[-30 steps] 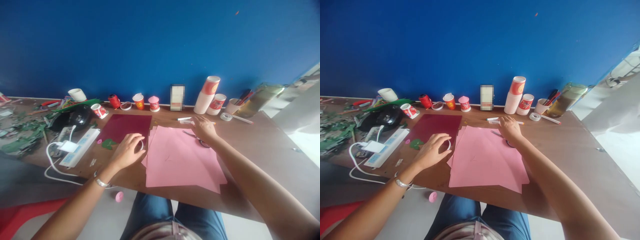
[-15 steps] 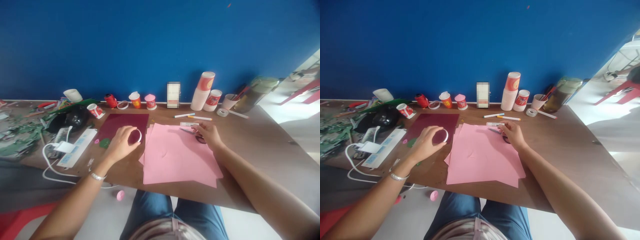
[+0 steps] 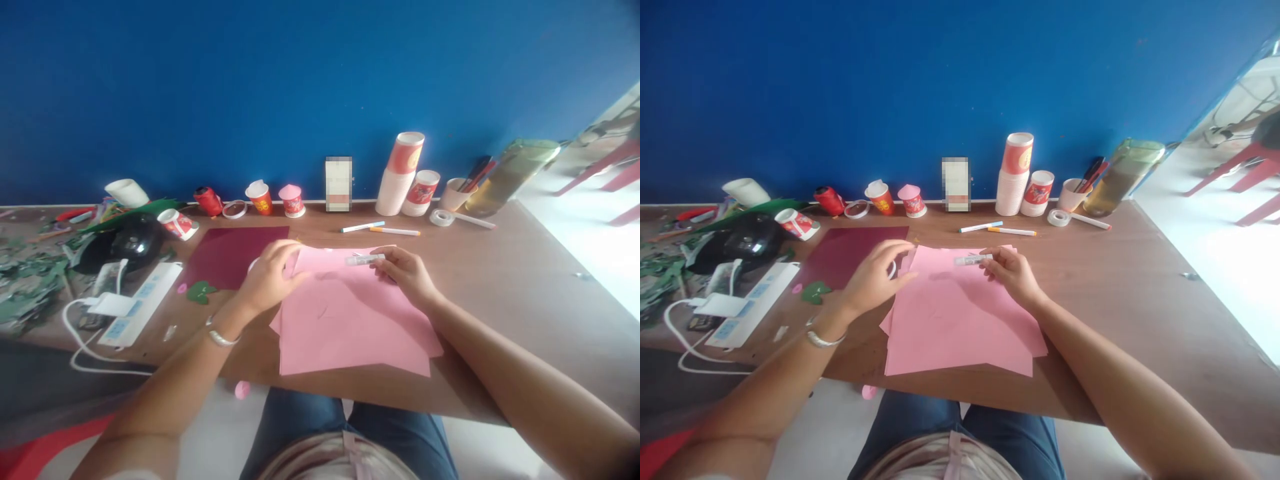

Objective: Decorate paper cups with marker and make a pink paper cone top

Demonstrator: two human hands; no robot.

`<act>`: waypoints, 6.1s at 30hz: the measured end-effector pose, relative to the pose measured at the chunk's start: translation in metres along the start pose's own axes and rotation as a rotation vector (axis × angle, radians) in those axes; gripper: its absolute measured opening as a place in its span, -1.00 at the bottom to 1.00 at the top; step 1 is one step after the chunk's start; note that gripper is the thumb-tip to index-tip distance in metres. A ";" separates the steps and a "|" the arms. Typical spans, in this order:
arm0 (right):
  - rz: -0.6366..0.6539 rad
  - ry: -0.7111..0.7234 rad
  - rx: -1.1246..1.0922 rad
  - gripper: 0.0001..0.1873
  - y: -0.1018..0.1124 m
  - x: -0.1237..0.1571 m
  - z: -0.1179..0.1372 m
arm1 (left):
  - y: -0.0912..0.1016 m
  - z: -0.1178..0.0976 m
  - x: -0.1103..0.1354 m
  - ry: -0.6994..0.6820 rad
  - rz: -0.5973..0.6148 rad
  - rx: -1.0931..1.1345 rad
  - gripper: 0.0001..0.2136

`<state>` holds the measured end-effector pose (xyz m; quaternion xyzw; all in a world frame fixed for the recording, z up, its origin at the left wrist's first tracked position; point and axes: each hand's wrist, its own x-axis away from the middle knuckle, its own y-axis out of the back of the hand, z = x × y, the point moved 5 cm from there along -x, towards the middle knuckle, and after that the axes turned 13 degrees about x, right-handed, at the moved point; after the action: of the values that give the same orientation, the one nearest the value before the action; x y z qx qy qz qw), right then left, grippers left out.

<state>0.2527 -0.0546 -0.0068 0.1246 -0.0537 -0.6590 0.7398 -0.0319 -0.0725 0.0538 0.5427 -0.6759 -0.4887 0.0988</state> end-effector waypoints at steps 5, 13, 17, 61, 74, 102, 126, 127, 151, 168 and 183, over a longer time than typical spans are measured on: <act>0.051 0.059 0.016 -0.60 -0.010 0.004 0.001 | -0.056 -0.037 -0.024 -0.079 0.129 0.229 -0.59; 0.103 0.003 0.090 -0.64 -0.014 0.005 -0.001 | -0.079 -0.025 -0.017 -0.152 0.110 0.236 -0.89; 0.045 -0.001 0.071 -0.65 -0.005 0.001 -0.005 | -0.075 -0.012 -0.015 -0.104 0.089 0.259 -0.89; 0.146 -0.030 -0.072 -0.65 -0.022 0.017 0.009 | -0.072 -0.035 -0.018 0.024 -0.098 0.734 -0.88; 0.216 -0.012 -0.035 -0.57 -0.025 0.018 0.009 | -0.074 -0.033 -0.016 -0.066 -0.121 0.683 -0.87; 0.376 -0.102 -0.059 -0.51 -0.025 0.018 0.005 | -0.076 -0.029 -0.013 0.050 -0.058 0.707 -0.76; 0.311 -0.182 -0.221 -0.60 -0.026 0.014 -0.002 | -0.074 -0.030 -0.014 0.054 -0.058 0.656 -0.76; 0.316 -0.187 -0.217 -0.59 -0.026 0.014 -0.002 | -0.074 -0.031 -0.014 0.051 -0.057 0.646 -0.77; -0.107 0.035 0.031 -0.76 0.000 0.016 0.016 | -0.065 -0.017 -0.014 -0.092 0.107 0.459 -0.87; 0.037 0.307 0.669 -0.79 -0.048 0.004 0.047 | -0.074 -0.013 0.017 -0.383 0.232 0.206 -0.84; 0.067 0.440 0.754 -0.80 -0.059 0.002 0.040 | -0.074 -0.011 0.016 -0.371 0.217 0.130 -0.78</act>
<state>0.1867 -0.0673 0.0168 0.5217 -0.1355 -0.5265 0.6574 0.0165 -0.0868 -0.0040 0.3726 -0.7671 -0.5221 -0.0103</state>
